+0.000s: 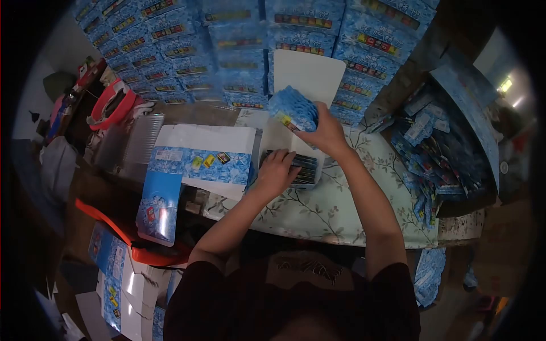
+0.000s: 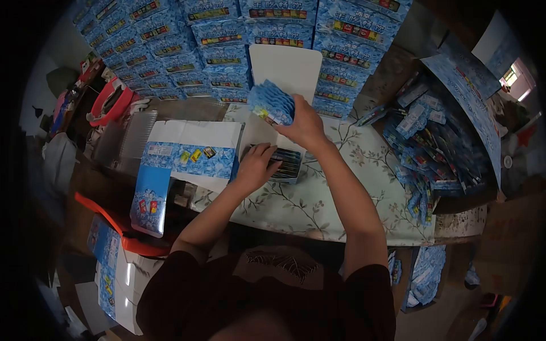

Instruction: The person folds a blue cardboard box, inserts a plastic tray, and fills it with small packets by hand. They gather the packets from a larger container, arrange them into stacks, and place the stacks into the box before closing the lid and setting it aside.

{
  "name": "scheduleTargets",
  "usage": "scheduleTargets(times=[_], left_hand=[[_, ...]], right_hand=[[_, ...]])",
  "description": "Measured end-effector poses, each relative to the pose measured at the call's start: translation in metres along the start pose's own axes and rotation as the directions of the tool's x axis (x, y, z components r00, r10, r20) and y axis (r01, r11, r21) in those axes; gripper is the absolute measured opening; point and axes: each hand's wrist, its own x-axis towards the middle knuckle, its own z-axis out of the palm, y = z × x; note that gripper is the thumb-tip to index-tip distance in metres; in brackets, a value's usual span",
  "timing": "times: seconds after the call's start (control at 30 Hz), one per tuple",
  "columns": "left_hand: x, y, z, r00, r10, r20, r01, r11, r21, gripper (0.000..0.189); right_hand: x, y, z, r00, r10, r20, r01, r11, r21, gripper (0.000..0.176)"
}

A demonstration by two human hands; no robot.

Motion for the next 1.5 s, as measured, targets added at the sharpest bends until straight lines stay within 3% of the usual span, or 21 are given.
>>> scheduleTargets(times=[0.03, 0.1, 0.13, 0.2, 0.23, 0.3, 0.43, 0.53, 0.6, 0.73, 0.8, 0.83, 0.9, 0.93, 1.0, 1.1, 1.23, 1.3, 1.37, 1.43, 1.5], left_hand=[[-0.001, 0.0, 0.0, 1.0, -0.007, -0.006, 0.007, 1.0, -0.014, 0.04], [-0.003, 0.002, 0.0, 1.0, -0.023, -0.013, 0.023, 0.999, -0.029, 0.038], [-0.002, 0.002, 0.0, 0.999, -0.047, -0.009, 0.046, 0.998, -0.04, 0.036], [-0.002, 0.002, 0.0, 0.997, -0.075, -0.009, 0.075, 0.996, -0.054, 0.034], [-0.002, 0.002, 0.001, 0.997, -0.074, -0.012, 0.074, 0.996, -0.045, 0.033], [-0.002, 0.003, 0.001, 0.997, -0.077, -0.013, 0.077, 0.996, -0.039, 0.032], [0.0, 0.002, 0.002, 0.997, -0.075, -0.011, 0.074, 0.997, -0.028, 0.031], [-0.002, 0.001, 0.0, 0.998, -0.064, -0.027, 0.064, 0.998, -0.018, 0.031], [-0.001, 0.002, 0.0, 0.997, -0.068, -0.029, 0.068, 0.998, -0.017, 0.032], [-0.001, 0.004, 0.001, 0.997, -0.077, -0.026, 0.076, 0.997, -0.025, 0.032], [0.001, 0.004, 0.001, 0.996, -0.065, -0.058, 0.064, 0.998, -0.011, 0.031], [0.0, 0.004, 0.001, 0.997, -0.066, -0.048, 0.065, 0.998, -0.018, 0.032], [-0.002, 0.002, -0.001, 0.997, -0.07, -0.037, 0.07, 0.997, -0.018, 0.032], [-0.003, 0.002, -0.001, 0.997, -0.061, -0.046, 0.059, 0.998, -0.024, 0.032], [-0.002, 0.004, 0.001, 0.997, -0.055, -0.059, 0.053, 0.998, -0.038, 0.032], [0.0, 0.005, 0.0, 0.996, -0.048, -0.073, 0.045, 0.998, -0.049, 0.032], [0.0, 0.006, -0.004, 0.994, -0.086, -0.067, 0.081, 0.993, -0.081, 0.029], [-0.003, 0.007, -0.004, 0.995, -0.079, -0.061, 0.074, 0.994, -0.081, 0.029], [-0.003, 0.007, -0.004, 0.995, -0.082, -0.054, 0.078, 0.994, -0.081, 0.029], [-0.004, 0.004, -0.006, 0.996, -0.055, -0.073, 0.049, 0.995, -0.081, 0.029], [-0.002, 0.007, -0.004, 0.996, -0.027, -0.087, 0.018, 0.996, -0.093, 0.028]], right_hand=[[0.006, 0.008, 0.014, 1.0, -0.005, 0.004, 0.005, 1.0, 0.003, 0.075], [0.017, 0.026, 0.043, 0.973, 0.008, 0.229, 0.077, 0.929, -0.362, 0.077], [0.022, 0.039, 0.051, 0.972, 0.005, 0.235, 0.082, 0.929, -0.361, 0.077], [0.034, 0.065, 0.056, 0.82, 0.124, 0.559, 0.077, 0.943, -0.322, 0.083], [0.043, 0.069, 0.056, 0.818, 0.124, 0.562, 0.081, 0.942, -0.326, 0.083], [0.057, 0.07, 0.054, 0.714, 0.049, 0.698, -0.065, 0.998, -0.003, 0.093], [0.066, 0.051, 0.06, 0.752, -0.041, 0.657, -0.023, 0.996, 0.089, 0.086], [0.058, 0.041, 0.058, 0.793, -0.164, 0.586, 0.155, 0.986, 0.066, 0.066], [0.051, 0.037, 0.05, 0.838, -0.229, 0.496, 0.408, 0.866, -0.29, 0.05], [0.048, 0.018, 0.048, 0.834, -0.204, 0.513, 0.463, 0.763, -0.45, 0.047], [0.048, -0.001, 0.063, 0.736, 0.035, 0.676, 0.541, 0.569, -0.619, 0.047], [0.048, -0.002, 0.061, 0.736, 0.03, 0.676, 0.542, 0.572, -0.616, 0.047], [0.048, 0.002, 0.056, 0.829, -0.171, 0.532, 0.399, 0.847, -0.35, 0.043], [0.054, 0.009, 0.053, 0.826, -0.174, 0.536, 0.405, 0.846, -0.348, 0.043], [0.074, 0.029, 0.05, 0.867, 0.008, 0.499, 0.096, 0.978, -0.183, 0.051], [0.087, 0.05, 0.067, 0.761, 0.16, 0.629, 0.01, 0.966, -0.258, 0.065], [0.069, 0.051, 0.08, 0.778, 0.149, 0.61, -0.094, 0.988, -0.122, 0.074], [0.064, 0.052, 0.083, 0.695, 0.084, 0.714, -0.101, 0.995, -0.019, 0.075], [0.059, 0.051, 0.078, 0.688, 0.073, 0.722, -0.141, 0.989, 0.034, 0.075], [0.055, 0.047, 0.07, 0.703, 0.089, 0.705, -0.196, 0.978, 0.071, 0.075], [0.045, 0.05, 0.061, 0.812, 0.097, 0.576, -0.122, 0.993, 0.005, 0.062]])
